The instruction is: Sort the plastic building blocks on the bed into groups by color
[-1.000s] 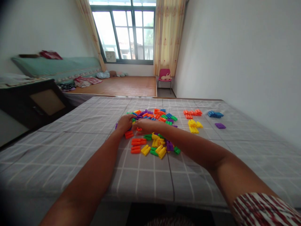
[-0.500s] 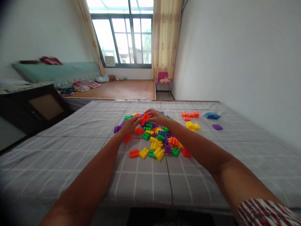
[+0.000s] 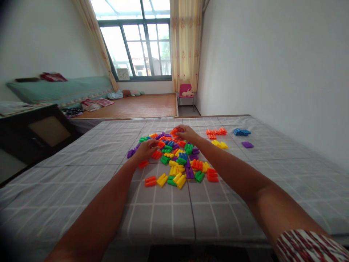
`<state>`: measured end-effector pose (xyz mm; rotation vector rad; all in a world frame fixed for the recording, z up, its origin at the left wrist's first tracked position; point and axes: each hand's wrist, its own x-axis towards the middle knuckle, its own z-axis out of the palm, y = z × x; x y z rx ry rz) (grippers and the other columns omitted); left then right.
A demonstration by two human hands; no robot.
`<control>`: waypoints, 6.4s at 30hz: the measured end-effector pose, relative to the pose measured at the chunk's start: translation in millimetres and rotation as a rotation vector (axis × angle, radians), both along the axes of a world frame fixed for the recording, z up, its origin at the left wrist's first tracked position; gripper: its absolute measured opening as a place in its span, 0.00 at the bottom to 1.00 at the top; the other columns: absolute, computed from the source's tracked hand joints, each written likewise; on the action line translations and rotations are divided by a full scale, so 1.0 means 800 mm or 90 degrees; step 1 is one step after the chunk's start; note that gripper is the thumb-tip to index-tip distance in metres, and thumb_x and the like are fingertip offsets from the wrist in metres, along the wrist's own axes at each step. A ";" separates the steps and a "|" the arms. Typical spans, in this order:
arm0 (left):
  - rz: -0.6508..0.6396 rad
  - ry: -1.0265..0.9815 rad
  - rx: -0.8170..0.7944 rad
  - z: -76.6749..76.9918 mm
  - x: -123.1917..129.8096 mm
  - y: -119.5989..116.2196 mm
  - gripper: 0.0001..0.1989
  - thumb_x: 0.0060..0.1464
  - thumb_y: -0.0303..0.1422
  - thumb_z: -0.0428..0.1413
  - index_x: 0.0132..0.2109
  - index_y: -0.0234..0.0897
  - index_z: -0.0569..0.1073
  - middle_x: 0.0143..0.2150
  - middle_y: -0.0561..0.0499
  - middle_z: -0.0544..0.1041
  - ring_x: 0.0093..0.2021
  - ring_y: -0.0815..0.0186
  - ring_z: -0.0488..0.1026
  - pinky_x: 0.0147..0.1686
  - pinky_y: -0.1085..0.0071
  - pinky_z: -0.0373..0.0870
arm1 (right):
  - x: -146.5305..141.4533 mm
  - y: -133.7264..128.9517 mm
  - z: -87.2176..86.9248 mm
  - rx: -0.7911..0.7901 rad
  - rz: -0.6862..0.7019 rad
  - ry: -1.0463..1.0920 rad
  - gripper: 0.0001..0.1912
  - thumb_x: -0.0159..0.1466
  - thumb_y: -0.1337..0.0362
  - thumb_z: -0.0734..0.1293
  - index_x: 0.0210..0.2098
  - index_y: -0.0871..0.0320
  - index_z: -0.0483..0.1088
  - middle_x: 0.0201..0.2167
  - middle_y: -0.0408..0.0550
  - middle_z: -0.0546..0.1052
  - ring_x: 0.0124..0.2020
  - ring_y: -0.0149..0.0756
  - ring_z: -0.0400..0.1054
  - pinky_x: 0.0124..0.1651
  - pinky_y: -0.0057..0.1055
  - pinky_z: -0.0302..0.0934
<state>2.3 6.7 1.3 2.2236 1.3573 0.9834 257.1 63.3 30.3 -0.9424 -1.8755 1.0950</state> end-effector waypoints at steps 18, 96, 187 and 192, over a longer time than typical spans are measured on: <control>0.036 0.114 0.042 -0.004 -0.007 0.001 0.18 0.56 0.34 0.51 0.52 0.36 0.74 0.45 0.45 0.78 0.41 0.63 0.75 0.44 0.66 0.71 | 0.071 0.003 -0.008 0.229 0.162 -0.438 0.24 0.56 0.58 0.71 0.51 0.56 0.72 0.44 0.49 0.78 0.42 0.38 0.72 0.45 0.31 0.63; 0.198 0.324 0.051 0.010 -0.009 -0.013 0.18 0.59 0.30 0.46 0.51 0.47 0.76 0.51 0.51 0.77 0.49 0.63 0.72 0.46 0.70 0.68 | 0.057 0.058 0.002 0.218 0.077 -0.599 0.19 0.57 0.66 0.68 0.48 0.56 0.75 0.45 0.47 0.79 0.43 0.38 0.72 0.43 0.28 0.63; 0.301 0.327 0.031 -0.004 -0.061 0.015 0.18 0.58 0.32 0.45 0.48 0.43 0.77 0.49 0.49 0.77 0.48 0.61 0.72 0.47 0.69 0.68 | 0.262 0.055 0.009 0.189 -0.172 -0.683 0.20 0.56 0.62 0.67 0.49 0.55 0.74 0.45 0.48 0.79 0.43 0.40 0.73 0.45 0.32 0.65; 0.300 0.336 0.032 -0.006 -0.063 0.017 0.18 0.58 0.33 0.45 0.48 0.43 0.77 0.49 0.49 0.77 0.48 0.61 0.73 0.46 0.69 0.68 | 0.311 0.051 0.008 0.169 -0.248 -0.627 0.19 0.56 0.60 0.67 0.47 0.56 0.74 0.45 0.50 0.78 0.39 0.40 0.74 0.43 0.33 0.66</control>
